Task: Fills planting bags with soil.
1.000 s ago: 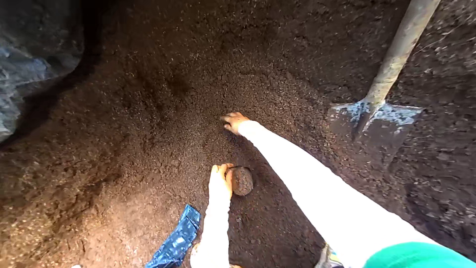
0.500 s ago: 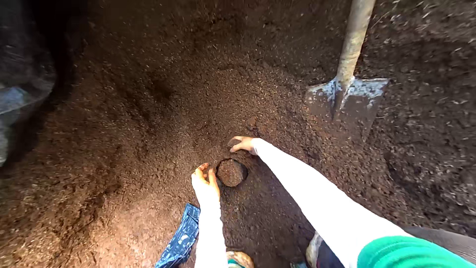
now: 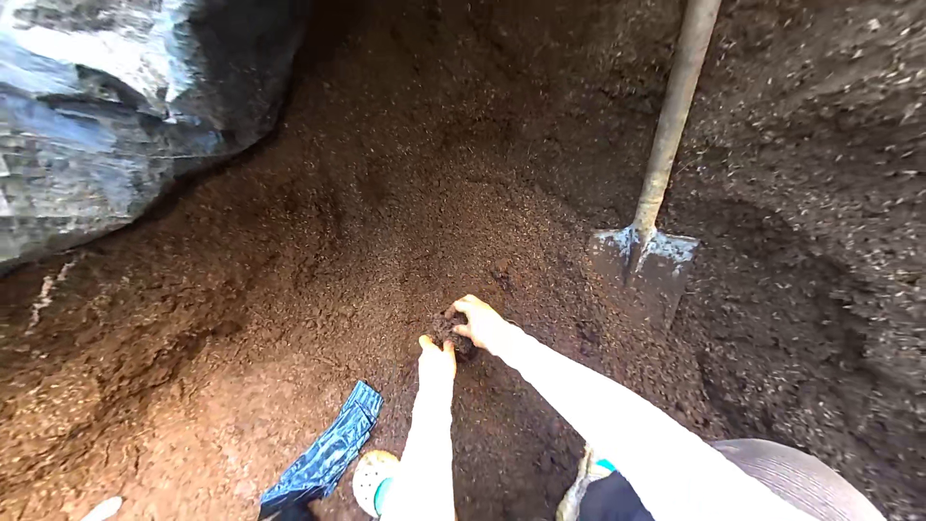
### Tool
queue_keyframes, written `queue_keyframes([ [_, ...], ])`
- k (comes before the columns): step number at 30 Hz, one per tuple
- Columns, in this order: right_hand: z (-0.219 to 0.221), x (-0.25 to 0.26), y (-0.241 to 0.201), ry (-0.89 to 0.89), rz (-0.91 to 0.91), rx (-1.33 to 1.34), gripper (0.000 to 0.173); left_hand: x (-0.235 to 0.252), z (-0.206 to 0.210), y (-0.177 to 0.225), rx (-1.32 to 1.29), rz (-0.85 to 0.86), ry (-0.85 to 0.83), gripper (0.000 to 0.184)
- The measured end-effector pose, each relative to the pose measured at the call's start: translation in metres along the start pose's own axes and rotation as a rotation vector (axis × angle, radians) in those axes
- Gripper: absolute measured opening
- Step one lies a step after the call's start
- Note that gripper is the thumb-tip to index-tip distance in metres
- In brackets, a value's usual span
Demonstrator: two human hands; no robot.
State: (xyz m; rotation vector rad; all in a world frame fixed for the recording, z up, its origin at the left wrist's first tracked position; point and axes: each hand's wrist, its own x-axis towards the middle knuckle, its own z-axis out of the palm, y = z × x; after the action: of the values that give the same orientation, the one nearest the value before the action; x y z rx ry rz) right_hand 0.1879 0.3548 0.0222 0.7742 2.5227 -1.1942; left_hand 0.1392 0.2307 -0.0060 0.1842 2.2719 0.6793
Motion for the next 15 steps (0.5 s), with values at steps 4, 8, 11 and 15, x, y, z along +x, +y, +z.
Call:
queue_keyframes([
  [4,-0.011,-0.007,-0.01,-0.069,-0.025,-0.124,0.039,0.0,-0.006,-0.002,0.09,-0.014,-0.032,0.055],
  [8,-0.04,-0.012,-0.029,0.049,0.057,0.316,0.046,0.007,-0.013,-0.011,0.153,0.118,-0.141,0.048],
  [11,0.004,0.015,-0.016,-0.116,0.192,0.251,0.05,0.019,0.002,-0.022,0.067,0.197,-0.118,0.049],
  [15,-0.013,0.009,-0.05,-0.174,0.17,0.27,0.047,0.012,-0.008,-0.019,0.008,0.174,-0.147,0.045],
])
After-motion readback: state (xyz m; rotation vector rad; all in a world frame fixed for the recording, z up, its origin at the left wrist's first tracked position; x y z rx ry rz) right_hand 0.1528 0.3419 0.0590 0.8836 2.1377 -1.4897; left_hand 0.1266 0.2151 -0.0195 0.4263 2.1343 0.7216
